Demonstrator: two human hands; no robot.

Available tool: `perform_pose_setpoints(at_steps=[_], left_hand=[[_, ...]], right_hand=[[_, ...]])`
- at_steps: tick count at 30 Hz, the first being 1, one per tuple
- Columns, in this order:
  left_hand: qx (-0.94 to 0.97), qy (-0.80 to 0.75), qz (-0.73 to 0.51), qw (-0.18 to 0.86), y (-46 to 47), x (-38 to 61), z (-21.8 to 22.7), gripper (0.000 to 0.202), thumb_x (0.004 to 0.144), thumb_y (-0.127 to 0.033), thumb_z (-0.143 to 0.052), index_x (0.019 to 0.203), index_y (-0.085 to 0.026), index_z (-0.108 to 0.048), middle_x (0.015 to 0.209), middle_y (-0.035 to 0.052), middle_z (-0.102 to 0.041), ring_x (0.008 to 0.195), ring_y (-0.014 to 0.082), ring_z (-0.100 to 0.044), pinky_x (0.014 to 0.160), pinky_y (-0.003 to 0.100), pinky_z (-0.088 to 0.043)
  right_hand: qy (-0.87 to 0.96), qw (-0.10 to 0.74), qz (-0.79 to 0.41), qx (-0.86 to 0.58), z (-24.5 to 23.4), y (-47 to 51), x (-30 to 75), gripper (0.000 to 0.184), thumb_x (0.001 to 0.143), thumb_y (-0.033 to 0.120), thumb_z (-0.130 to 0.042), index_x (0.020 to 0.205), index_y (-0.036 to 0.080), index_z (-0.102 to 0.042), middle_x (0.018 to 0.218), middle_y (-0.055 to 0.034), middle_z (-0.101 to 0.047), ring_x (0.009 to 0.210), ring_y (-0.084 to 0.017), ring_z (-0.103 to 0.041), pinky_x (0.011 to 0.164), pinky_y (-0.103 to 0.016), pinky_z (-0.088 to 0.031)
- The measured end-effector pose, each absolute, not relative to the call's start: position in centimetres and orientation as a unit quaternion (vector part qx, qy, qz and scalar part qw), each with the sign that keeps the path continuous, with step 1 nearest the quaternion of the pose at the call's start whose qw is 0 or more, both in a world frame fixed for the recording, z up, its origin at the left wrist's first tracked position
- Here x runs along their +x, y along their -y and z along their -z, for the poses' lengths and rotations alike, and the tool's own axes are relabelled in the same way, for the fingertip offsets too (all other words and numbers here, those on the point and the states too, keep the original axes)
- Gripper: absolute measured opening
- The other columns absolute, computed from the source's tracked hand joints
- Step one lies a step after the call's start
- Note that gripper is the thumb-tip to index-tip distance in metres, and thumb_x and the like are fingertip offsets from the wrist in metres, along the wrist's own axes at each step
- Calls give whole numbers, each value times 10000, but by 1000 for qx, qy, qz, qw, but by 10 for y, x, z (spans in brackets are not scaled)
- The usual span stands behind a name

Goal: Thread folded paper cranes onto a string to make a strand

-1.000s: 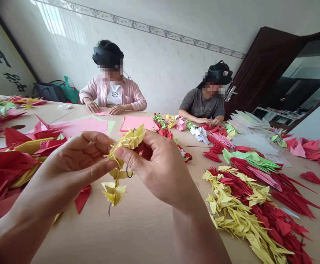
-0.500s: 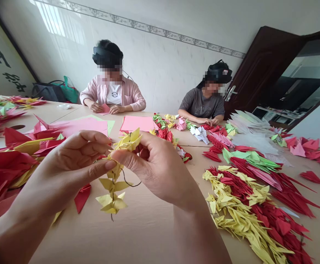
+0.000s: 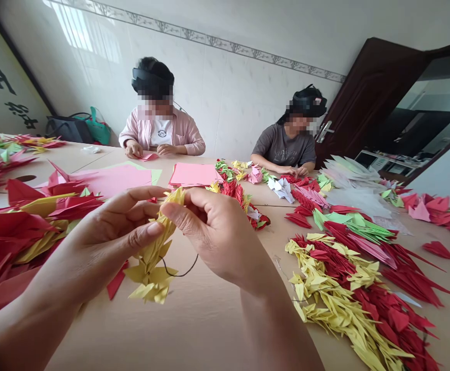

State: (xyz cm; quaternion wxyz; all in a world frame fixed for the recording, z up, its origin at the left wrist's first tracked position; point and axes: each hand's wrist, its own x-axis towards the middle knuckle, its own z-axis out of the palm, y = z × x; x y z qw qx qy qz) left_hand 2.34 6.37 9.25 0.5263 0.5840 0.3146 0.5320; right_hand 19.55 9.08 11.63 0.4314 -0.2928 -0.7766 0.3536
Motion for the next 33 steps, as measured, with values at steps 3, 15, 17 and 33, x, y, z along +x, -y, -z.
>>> perform_pose_setpoints(at_steps=[3,15,17,33], left_hand=[[589,-318,-535,515,-64,24,-91,284,892,-266,-654,1166,-324,-606,861,-21,-671,751,91,-598,596,136,-461],[540,-344,-551,535,-62,15,-100,386,781,-290,-750,1150,-393,-700,742,-25,-635,524,78,-535,443,155,-447],[522,-363,-559,532,-62,16,-100,290,743,-287,-782,1023,-356,-760,761,-21,-663,565,88,-572,477,157,-479],[446,-358,-500,651,-62,13,-102,196,647,-256,-839,828,-264,-763,633,-12,-658,474,86,-561,410,142,-439]], right_hand=[[766,408,-433,-243,-115,-93,194,195,908,287,-648,757,175,-599,676,53,-469,605,-60,-411,527,-175,-345],[785,404,-332,-332,-120,-96,205,210,894,327,-647,739,187,-665,676,10,-548,611,-97,-473,504,-211,-377],[770,415,-364,-321,-120,-97,206,223,898,352,-642,744,190,-646,640,20,-521,572,-92,-443,485,-221,-359],[599,509,-586,-195,-119,-111,208,343,785,408,-756,598,186,-572,515,61,-374,442,-53,-260,407,-235,-143]])
